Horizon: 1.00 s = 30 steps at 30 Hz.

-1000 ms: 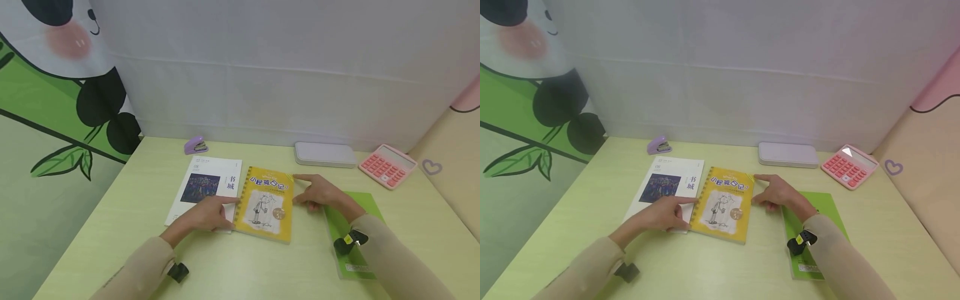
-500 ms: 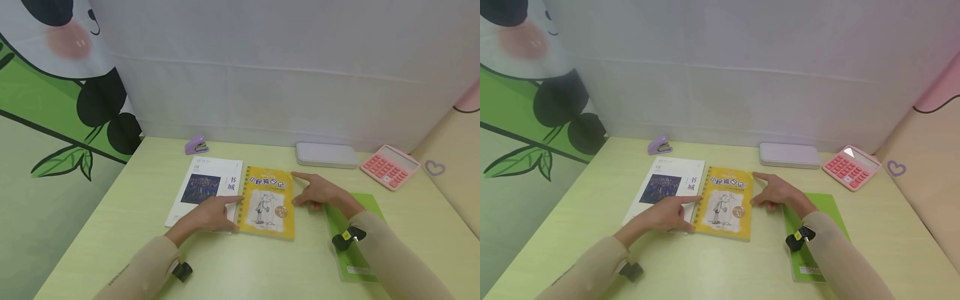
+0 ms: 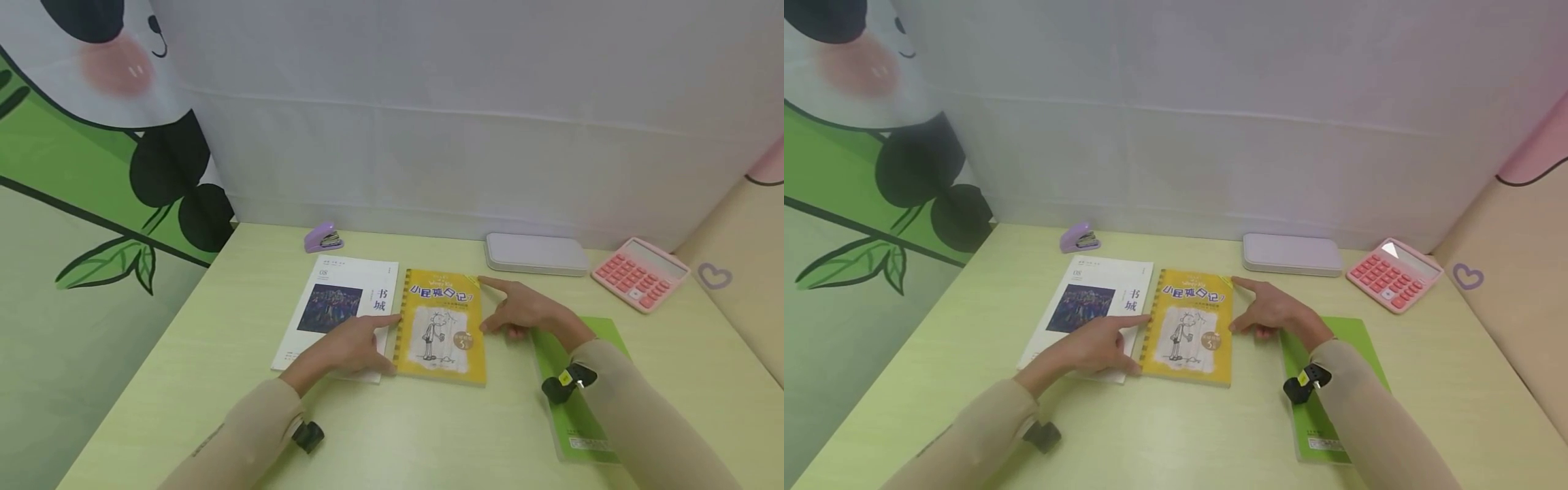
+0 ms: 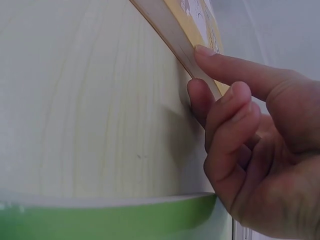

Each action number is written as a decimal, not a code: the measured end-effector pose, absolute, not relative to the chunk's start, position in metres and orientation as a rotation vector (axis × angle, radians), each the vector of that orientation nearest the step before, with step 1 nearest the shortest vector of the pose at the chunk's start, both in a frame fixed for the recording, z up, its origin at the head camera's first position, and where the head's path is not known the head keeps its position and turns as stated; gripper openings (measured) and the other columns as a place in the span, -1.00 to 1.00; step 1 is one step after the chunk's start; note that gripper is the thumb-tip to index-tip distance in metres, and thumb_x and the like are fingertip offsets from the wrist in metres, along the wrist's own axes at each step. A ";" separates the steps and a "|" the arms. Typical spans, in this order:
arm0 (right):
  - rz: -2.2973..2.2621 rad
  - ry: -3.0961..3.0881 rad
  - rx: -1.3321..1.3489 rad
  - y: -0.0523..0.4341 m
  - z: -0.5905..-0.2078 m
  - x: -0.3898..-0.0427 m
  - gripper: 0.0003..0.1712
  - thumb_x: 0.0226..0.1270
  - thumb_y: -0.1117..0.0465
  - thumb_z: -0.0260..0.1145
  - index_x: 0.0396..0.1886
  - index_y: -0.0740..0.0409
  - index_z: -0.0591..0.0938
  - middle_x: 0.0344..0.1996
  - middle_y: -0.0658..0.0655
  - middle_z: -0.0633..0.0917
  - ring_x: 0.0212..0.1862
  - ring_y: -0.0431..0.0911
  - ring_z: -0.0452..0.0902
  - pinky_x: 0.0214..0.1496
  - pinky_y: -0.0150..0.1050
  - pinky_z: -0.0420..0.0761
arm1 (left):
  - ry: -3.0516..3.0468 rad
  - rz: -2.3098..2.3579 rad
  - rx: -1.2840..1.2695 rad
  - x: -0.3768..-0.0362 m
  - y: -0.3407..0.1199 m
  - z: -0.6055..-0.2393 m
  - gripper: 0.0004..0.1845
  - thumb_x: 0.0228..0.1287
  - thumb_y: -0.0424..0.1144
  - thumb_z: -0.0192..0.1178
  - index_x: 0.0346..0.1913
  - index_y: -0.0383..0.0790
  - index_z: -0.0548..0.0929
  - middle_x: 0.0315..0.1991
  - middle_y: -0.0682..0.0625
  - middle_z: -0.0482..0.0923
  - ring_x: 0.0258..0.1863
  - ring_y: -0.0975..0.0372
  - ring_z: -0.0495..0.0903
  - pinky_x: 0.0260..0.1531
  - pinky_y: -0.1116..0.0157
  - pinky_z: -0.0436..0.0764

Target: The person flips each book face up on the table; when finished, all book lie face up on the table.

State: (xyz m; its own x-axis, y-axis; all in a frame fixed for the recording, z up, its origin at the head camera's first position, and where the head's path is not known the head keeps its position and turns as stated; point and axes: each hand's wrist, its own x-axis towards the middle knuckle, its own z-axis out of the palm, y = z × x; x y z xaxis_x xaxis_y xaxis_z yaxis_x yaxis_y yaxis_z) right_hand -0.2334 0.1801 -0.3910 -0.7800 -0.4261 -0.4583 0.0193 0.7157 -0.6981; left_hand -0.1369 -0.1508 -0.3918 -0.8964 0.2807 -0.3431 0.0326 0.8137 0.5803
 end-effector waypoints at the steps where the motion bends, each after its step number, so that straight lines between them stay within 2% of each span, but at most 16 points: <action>1: -0.953 2.302 -0.310 0.180 -0.391 -0.234 0.26 0.26 0.15 0.60 0.76 0.02 -0.01 -0.53 0.07 0.69 -0.63 -0.19 0.44 -0.53 -0.32 0.49 | 2.579 0.819 0.235 -0.137 -0.150 -0.392 0.05 -0.01 -0.10 0.68 0.60 0.07 0.40 -0.15 0.01 0.66 -0.24 0.17 0.56 -0.23 0.24 0.54; 14: -0.965 2.286 -0.310 0.182 -0.392 -0.239 0.23 0.29 0.15 0.58 0.76 0.01 0.00 -0.60 0.04 0.59 -0.62 -0.17 0.42 -0.53 -0.32 0.46 | 2.573 0.843 0.219 -0.141 -0.147 -0.390 0.04 -0.01 -0.12 0.68 0.59 0.06 0.41 -0.03 -0.04 0.67 -0.23 0.17 0.56 -0.28 0.26 0.53; 21: -0.956 2.286 -0.305 0.184 -0.393 -0.242 0.24 0.28 0.13 0.58 0.76 -0.03 0.00 -0.54 0.06 0.64 -0.61 -0.17 0.42 -0.51 -0.32 0.47 | 2.565 0.852 0.204 -0.141 -0.146 -0.387 0.03 0.00 -0.13 0.68 0.59 0.05 0.42 0.03 -0.06 0.67 -0.20 0.16 0.56 -0.22 0.24 0.54; 30: -0.969 2.269 -0.291 0.184 -0.393 -0.244 0.24 0.28 0.13 0.59 0.76 -0.04 0.00 -0.52 0.06 0.66 -0.62 -0.18 0.42 -0.52 -0.32 0.47 | 2.570 0.842 0.218 -0.144 -0.145 -0.387 0.03 0.00 -0.13 0.68 0.59 0.02 0.41 -0.13 -0.01 0.64 -0.24 0.16 0.55 -0.28 0.26 0.52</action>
State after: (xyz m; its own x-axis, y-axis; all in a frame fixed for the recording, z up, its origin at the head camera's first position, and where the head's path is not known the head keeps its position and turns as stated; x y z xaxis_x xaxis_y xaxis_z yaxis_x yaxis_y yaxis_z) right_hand -0.2436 0.1845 -0.3933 -0.7673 -0.4298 -0.4758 0.0465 0.7029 -0.7098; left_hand -0.1440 -0.1453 -0.3872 -0.8974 0.2745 -0.3454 0.0168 0.8036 0.5949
